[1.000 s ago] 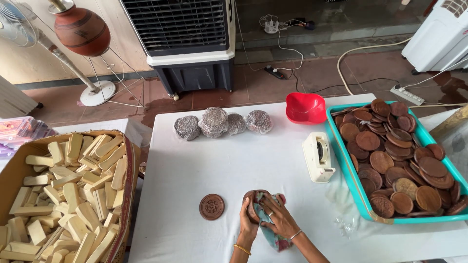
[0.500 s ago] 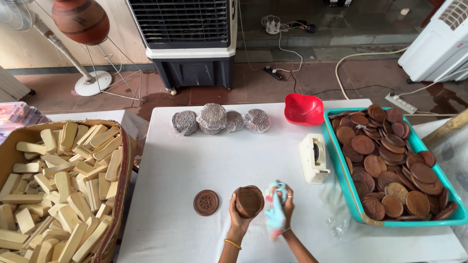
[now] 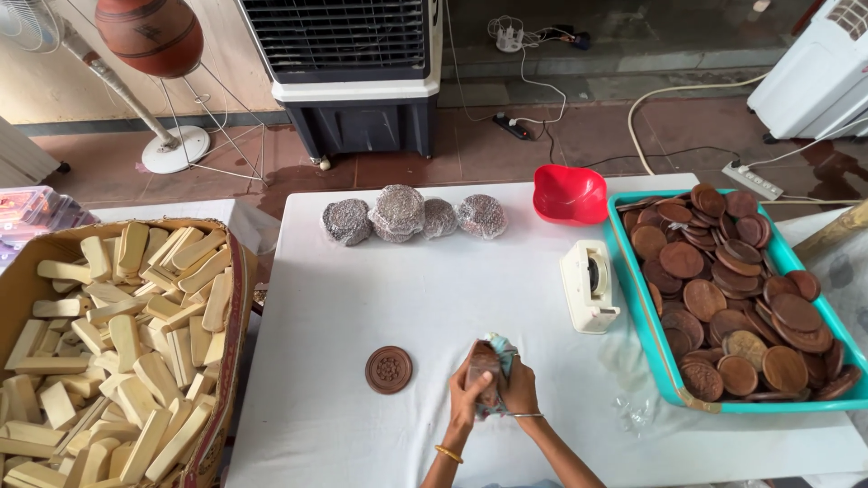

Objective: Cleaning and wiping circular and heart-shaped wood items with a floral cloth.

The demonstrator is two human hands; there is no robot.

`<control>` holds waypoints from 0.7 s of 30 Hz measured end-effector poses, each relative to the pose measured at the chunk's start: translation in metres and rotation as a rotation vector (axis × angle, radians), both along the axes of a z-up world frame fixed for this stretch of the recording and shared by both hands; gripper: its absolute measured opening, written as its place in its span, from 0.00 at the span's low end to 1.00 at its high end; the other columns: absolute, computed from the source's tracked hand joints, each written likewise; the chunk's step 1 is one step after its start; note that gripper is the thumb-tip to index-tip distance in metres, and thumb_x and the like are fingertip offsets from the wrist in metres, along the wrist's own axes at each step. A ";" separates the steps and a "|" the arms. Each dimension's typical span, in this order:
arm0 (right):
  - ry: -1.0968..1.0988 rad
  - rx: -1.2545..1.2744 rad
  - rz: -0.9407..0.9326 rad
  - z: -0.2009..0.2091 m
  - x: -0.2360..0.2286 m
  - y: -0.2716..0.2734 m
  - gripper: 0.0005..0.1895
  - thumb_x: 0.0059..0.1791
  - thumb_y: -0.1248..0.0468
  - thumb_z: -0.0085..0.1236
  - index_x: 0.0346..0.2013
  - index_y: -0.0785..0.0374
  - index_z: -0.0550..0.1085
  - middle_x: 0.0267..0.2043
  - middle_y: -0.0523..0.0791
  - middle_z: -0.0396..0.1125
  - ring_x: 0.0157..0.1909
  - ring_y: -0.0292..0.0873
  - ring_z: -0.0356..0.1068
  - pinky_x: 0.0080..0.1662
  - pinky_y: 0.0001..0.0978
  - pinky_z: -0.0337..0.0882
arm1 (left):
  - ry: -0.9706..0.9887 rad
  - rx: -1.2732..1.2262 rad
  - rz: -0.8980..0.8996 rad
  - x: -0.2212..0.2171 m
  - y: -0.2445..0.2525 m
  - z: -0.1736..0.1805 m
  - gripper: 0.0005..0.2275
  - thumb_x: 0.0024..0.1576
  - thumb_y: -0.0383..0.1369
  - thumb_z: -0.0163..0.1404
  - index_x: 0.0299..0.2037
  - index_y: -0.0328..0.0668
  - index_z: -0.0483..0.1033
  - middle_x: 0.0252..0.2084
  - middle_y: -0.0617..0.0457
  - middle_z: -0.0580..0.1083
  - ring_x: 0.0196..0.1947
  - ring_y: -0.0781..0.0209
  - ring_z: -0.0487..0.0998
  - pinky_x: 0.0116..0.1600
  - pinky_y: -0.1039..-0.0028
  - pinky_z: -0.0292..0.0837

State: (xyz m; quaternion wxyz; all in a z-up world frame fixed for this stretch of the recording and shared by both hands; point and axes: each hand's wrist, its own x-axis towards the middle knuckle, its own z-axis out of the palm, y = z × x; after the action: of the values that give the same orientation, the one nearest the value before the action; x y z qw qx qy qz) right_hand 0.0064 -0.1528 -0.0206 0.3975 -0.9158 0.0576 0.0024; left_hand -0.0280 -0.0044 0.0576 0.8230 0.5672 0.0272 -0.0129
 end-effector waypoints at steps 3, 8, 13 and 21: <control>0.135 0.153 0.011 0.035 -0.011 0.015 0.21 0.43 0.62 0.59 0.47 0.70 0.68 0.33 0.58 0.76 0.39 0.56 0.80 0.38 0.43 0.78 | -0.060 0.117 0.028 -0.006 -0.007 0.027 0.42 0.46 0.48 0.59 0.71 0.36 0.61 0.59 0.41 0.75 0.57 0.53 0.77 0.62 0.64 0.71; 0.305 0.294 0.258 -0.096 -0.009 -0.017 0.18 0.50 0.56 0.51 0.37 0.70 0.77 0.31 0.53 0.75 0.35 0.49 0.76 0.39 0.43 0.74 | -0.006 0.081 0.166 0.014 0.019 -0.128 0.32 0.55 0.49 0.58 0.60 0.26 0.67 0.54 0.27 0.72 0.52 0.32 0.71 0.58 0.47 0.69; 0.551 0.190 0.320 -0.045 -0.025 -0.021 0.26 0.53 0.46 0.54 0.34 0.71 0.77 0.29 0.51 0.72 0.33 0.43 0.69 0.42 0.41 0.71 | 0.371 -0.645 0.215 0.051 0.010 -0.075 0.33 0.57 0.55 0.46 0.67 0.44 0.63 0.65 0.43 0.68 0.65 0.45 0.69 0.65 0.52 0.69; 0.573 0.327 0.183 -0.051 -0.022 -0.042 0.26 0.52 0.44 0.55 0.36 0.67 0.79 0.28 0.42 0.70 0.32 0.37 0.66 0.42 0.35 0.70 | 0.582 -0.465 0.075 0.094 -0.002 -0.118 0.36 0.61 0.60 0.38 0.70 0.39 0.61 0.68 0.41 0.66 0.66 0.43 0.71 0.63 0.52 0.73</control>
State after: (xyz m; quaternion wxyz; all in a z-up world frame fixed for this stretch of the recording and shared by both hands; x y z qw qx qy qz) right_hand -0.0159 -0.1945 -0.0715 0.5050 -0.8034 0.0835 0.3042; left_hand 0.0663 -0.0061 -0.0606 0.8876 0.3364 0.2770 -0.1492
